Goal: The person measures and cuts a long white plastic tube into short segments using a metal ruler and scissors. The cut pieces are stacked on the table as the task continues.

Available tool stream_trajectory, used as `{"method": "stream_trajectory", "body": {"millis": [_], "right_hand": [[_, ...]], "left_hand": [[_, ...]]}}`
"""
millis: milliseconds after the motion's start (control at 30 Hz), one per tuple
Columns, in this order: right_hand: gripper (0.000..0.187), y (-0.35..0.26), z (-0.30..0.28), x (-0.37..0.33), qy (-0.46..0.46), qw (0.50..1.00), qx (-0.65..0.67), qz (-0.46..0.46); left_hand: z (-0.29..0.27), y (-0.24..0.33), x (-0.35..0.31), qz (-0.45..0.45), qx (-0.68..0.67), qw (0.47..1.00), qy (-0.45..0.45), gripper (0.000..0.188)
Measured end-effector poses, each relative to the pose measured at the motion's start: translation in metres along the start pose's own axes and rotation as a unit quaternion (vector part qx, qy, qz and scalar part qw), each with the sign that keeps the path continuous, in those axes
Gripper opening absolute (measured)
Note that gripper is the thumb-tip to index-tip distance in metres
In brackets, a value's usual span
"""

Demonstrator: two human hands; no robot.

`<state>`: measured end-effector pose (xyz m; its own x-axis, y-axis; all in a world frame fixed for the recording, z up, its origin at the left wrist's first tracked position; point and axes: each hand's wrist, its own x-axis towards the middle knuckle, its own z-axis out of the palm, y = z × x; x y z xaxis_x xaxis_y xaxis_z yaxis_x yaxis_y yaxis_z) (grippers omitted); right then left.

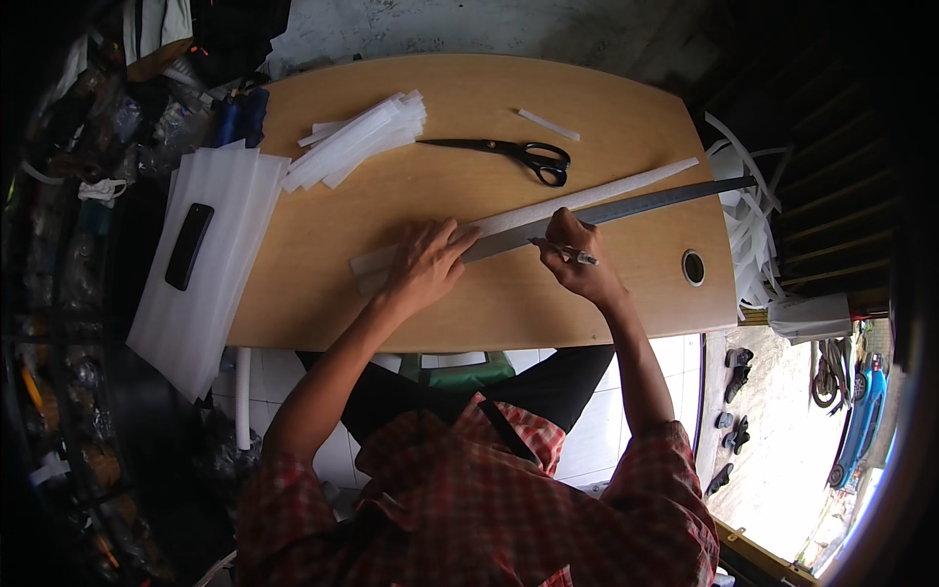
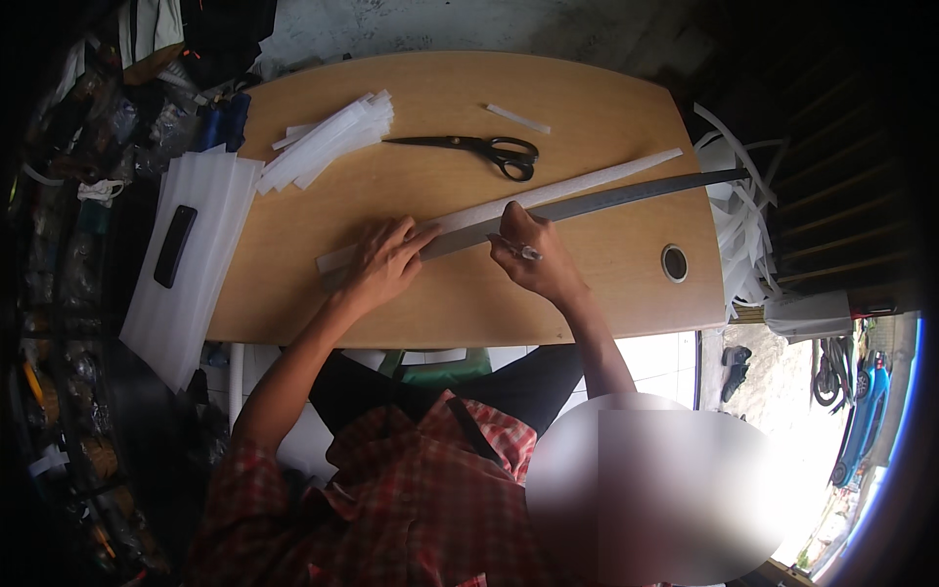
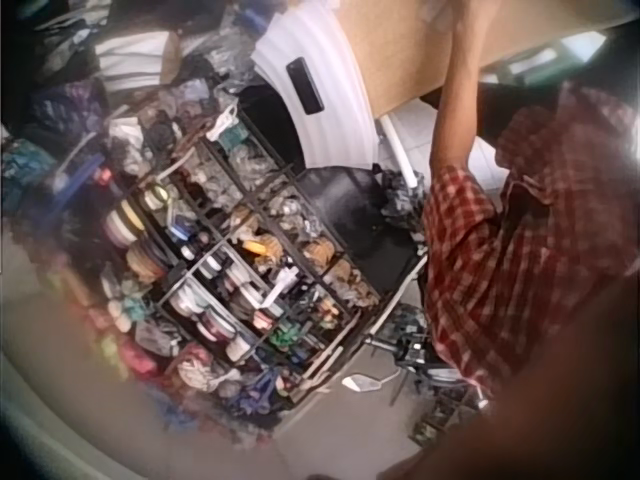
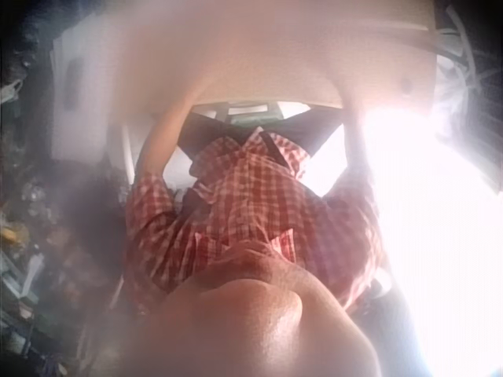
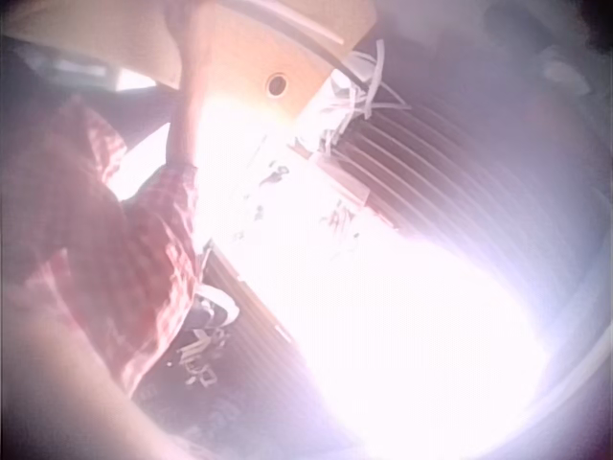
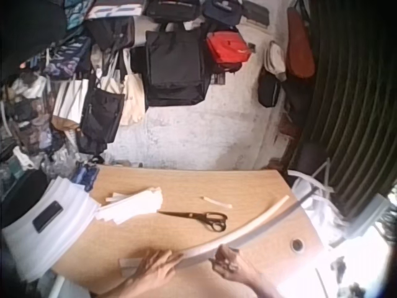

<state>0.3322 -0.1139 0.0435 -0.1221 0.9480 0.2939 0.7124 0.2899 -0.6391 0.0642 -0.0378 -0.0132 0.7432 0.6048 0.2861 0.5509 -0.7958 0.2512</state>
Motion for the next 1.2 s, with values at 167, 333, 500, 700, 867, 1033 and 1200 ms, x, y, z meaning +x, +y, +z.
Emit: {"method": "stream_trajectory", "body": {"millis": [167,333,500,700,867,1033,1200], "right_hand": [[0.034,-0.012,0.031,0.026,0.074,0.937,0.310,0.145],[0.041,0.011,0.071,0.033,0.167,0.959,0.202,0.112],[0.034,0.015,0.083,0.032,0.159,0.966,0.179,0.095],[0.028,0.016,0.084,0.034,0.153,0.976,0.141,0.064],[0.027,0.010,0.079,0.032,0.133,0.978,0.138,0.079],[0.025,0.009,0.078,0.032,0.137,0.973,0.164,0.083],[0.024,0.017,0.084,0.033,0.131,0.983,0.118,0.054]], "left_hand": [[-0.002,0.002,0.000,0.006,0.016,1.000,-0.007,0.055],[-0.004,0.005,0.001,-0.013,-0.007,1.000,-0.020,0.049],[-0.006,0.007,0.001,-0.016,-0.010,1.000,-0.011,0.044],[-0.004,0.005,0.002,-0.011,-0.022,1.000,-0.009,0.042],[-0.006,0.005,0.002,-0.014,-0.023,1.000,-0.012,0.042],[-0.007,0.006,0.003,-0.012,-0.029,0.999,-0.014,0.043],[-0.004,0.000,0.001,-0.003,-0.007,1.000,-0.023,0.046]]}}
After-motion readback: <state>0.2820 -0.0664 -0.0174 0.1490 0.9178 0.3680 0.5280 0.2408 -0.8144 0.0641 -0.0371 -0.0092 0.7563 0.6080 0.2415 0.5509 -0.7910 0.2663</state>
